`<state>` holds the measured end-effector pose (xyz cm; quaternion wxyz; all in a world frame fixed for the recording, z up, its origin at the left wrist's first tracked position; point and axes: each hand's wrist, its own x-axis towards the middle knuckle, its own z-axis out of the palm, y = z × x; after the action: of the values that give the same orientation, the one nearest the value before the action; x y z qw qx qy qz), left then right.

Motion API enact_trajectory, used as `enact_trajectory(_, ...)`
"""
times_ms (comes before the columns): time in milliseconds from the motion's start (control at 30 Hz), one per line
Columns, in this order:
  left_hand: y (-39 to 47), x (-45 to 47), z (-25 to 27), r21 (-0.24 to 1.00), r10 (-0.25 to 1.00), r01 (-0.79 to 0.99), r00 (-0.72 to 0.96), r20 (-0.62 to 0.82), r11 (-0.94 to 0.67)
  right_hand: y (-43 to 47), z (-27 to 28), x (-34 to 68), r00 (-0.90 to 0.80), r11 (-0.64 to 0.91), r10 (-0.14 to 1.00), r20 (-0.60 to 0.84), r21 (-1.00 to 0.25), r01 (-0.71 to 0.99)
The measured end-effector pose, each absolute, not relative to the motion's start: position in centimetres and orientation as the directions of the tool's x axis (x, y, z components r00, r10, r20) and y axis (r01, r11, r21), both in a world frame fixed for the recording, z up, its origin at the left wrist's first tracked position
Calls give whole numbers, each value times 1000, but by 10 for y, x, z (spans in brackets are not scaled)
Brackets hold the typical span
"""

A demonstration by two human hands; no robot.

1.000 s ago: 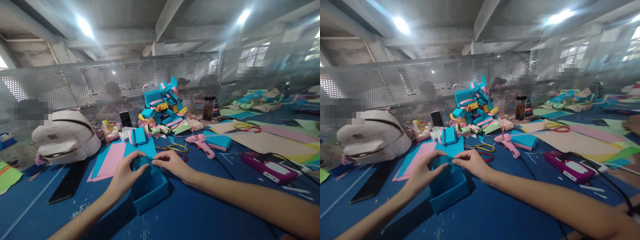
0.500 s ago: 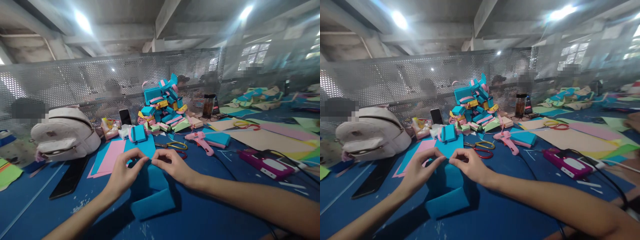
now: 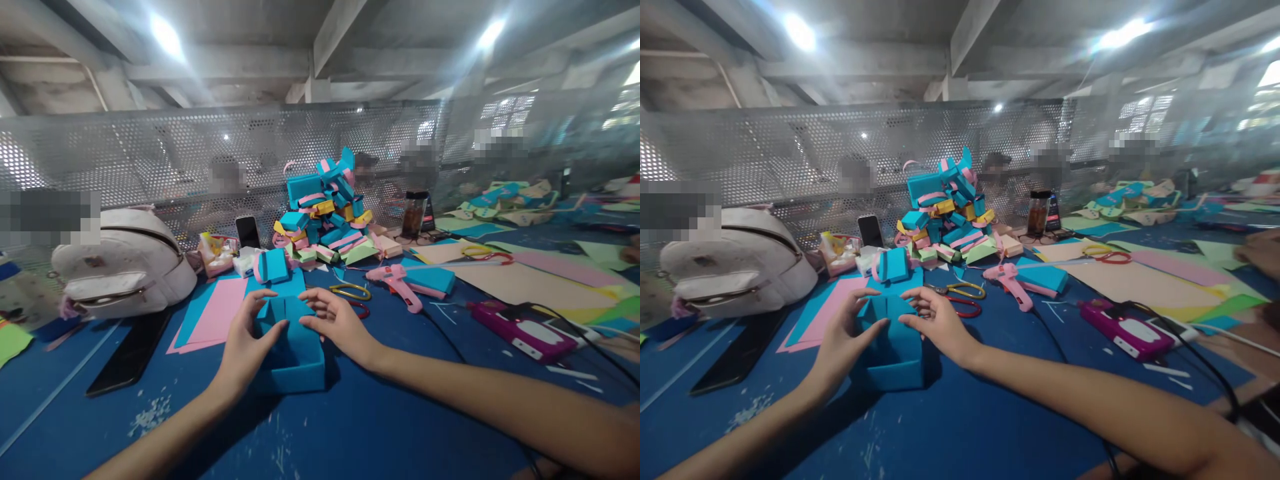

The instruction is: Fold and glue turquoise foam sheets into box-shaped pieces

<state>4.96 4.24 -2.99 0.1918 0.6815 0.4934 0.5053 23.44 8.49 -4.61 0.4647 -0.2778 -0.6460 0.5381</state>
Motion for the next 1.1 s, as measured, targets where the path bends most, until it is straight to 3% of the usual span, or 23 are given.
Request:
enact_trajectory(200,41,47,-22,643,796,546,75,601,-537,89,-43,238,-365,320,854,370,-928,-192)
enact_trajectory(500,42,48,-21,730,861,501,65,504,-465,87,-44,236,-356,307,855,378,-921,-241)
enact_trajectory(733,40,51,-19,738,876,510,69,477,-442,80,-45,234,-429,214,845,319,-937,-276)
enact_trajectory(1033,35,53,-3,603,810,570,217,544,-558,75,-48,229,-447,149,854,266,-948,-281)
enact_trajectory(1100,41,45,-3,523,787,626,260,560,-579,76,-50,229,-451,152,852,265,-951,-270)
